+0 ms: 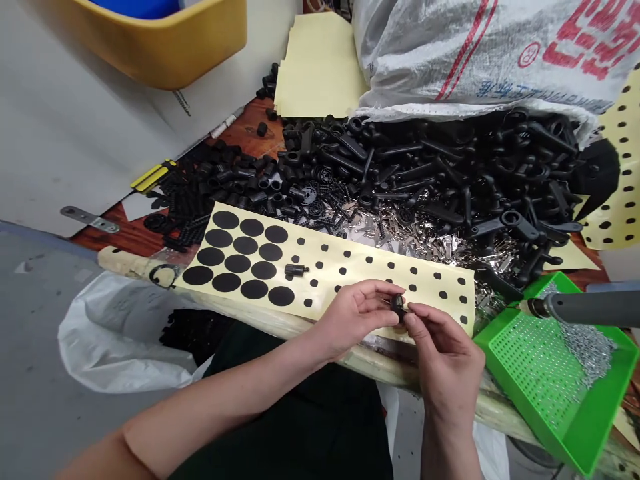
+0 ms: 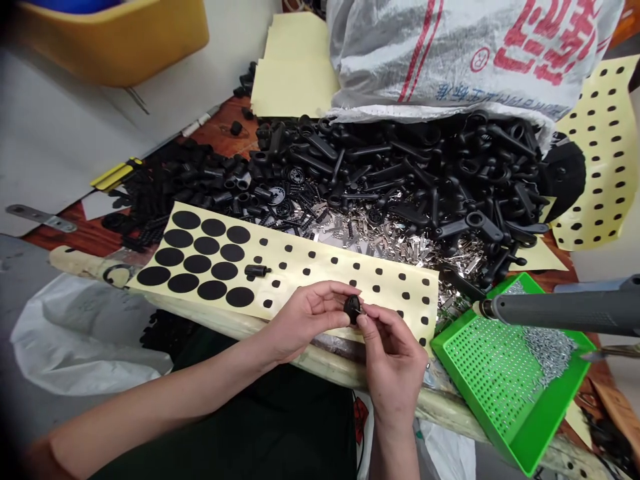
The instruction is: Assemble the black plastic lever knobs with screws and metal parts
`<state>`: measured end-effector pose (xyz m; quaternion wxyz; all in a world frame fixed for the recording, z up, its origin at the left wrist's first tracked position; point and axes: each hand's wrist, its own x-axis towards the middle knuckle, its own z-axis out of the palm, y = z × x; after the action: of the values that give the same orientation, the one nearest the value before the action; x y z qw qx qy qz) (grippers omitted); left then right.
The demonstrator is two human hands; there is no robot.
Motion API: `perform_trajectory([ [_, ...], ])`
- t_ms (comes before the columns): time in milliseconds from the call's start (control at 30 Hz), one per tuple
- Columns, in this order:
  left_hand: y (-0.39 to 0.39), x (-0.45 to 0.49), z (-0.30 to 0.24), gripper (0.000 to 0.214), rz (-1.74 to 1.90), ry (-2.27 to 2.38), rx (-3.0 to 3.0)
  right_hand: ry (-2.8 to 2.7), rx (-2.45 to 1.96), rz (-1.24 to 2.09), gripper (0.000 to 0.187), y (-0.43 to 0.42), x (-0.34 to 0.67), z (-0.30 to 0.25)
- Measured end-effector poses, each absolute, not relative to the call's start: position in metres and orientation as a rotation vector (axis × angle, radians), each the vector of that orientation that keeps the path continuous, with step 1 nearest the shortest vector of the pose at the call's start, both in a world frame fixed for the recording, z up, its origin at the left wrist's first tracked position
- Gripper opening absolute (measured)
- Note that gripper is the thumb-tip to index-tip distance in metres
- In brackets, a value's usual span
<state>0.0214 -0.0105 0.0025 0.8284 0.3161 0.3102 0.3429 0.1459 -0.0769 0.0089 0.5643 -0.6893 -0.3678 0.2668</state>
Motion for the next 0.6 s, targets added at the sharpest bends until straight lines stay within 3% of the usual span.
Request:
perform_trajectory([
  [600, -0.0107, 0.0202, 0.0037, 0.030, 0.739, 0.620, 0.667, -1.102, -1.577, 0.505, 0.013, -0.0768, 0.1480, 0.0095],
])
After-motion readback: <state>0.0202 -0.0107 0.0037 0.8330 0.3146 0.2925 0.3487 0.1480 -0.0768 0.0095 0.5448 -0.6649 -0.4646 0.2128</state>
